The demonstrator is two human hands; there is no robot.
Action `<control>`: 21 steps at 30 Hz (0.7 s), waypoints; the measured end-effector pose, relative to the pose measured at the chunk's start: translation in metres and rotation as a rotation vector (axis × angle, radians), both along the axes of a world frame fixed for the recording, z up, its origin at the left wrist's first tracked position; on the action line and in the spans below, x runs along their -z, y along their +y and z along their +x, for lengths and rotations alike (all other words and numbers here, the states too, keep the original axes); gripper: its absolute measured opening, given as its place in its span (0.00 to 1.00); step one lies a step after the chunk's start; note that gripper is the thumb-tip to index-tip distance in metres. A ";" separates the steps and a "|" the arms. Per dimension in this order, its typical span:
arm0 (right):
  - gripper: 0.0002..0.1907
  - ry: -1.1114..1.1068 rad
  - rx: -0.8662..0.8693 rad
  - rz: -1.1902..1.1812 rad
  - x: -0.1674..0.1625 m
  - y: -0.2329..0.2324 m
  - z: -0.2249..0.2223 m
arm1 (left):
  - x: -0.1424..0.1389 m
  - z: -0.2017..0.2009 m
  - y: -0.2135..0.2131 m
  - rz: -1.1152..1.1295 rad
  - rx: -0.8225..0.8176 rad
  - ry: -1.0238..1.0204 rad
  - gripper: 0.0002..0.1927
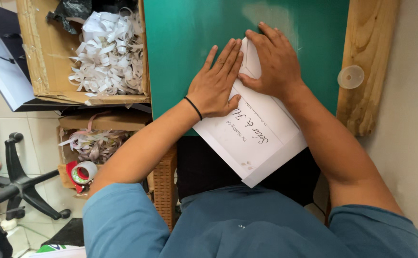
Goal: The person folds a white paper invitation on a green cutting mat, pressing the creases with their hands. They then use a small plastic cup to smooth the surface of the folded paper before placing it on a stack.
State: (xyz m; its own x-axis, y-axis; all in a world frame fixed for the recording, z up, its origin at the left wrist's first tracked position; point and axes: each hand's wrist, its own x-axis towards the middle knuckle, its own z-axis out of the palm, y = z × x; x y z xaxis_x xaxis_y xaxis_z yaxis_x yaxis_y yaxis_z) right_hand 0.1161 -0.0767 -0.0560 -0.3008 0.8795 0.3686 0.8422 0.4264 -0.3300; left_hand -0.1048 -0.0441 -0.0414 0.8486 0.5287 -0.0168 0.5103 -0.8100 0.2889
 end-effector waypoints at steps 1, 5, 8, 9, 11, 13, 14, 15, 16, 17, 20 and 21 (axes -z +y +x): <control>0.44 -0.003 0.005 0.002 0.001 0.000 0.000 | 0.000 0.000 -0.001 0.007 0.002 0.015 0.52; 0.40 -0.049 -0.039 0.047 -0.003 0.001 0.000 | -0.007 0.012 -0.001 0.009 -0.036 0.082 0.52; 0.36 -0.160 -0.001 0.030 -0.014 0.001 -0.003 | -0.013 0.031 -0.004 0.053 -0.083 0.183 0.54; 0.34 -0.163 0.006 0.028 -0.019 0.000 -0.004 | -0.016 0.034 -0.009 0.089 -0.099 0.221 0.54; 0.34 -0.146 0.014 0.009 -0.029 -0.002 -0.009 | -0.021 0.028 -0.027 0.163 -0.228 0.219 0.53; 0.36 -0.125 0.000 -0.020 -0.036 -0.003 -0.013 | -0.025 0.010 -0.061 0.110 -0.333 0.268 0.52; 0.37 -0.123 -0.008 -0.014 -0.038 -0.003 -0.014 | -0.029 -0.010 -0.081 0.036 -0.370 0.324 0.52; 0.38 -0.115 -0.002 -0.012 -0.039 -0.002 -0.015 | -0.031 -0.026 -0.101 0.041 -0.498 0.315 0.52; 0.39 -0.107 0.013 -0.018 -0.038 -0.001 -0.014 | -0.034 -0.040 -0.118 0.040 -0.615 0.305 0.51; 0.38 -0.118 0.026 -0.014 -0.037 0.000 -0.013 | -0.033 -0.046 -0.128 0.091 -0.607 0.326 0.50; 0.36 -0.157 0.036 0.017 -0.037 -0.001 -0.012 | -0.035 -0.047 -0.133 0.046 -0.615 0.475 0.47; 0.36 -0.184 0.059 0.040 -0.038 -0.005 -0.012 | -0.035 -0.038 -0.120 -0.098 -0.599 0.564 0.46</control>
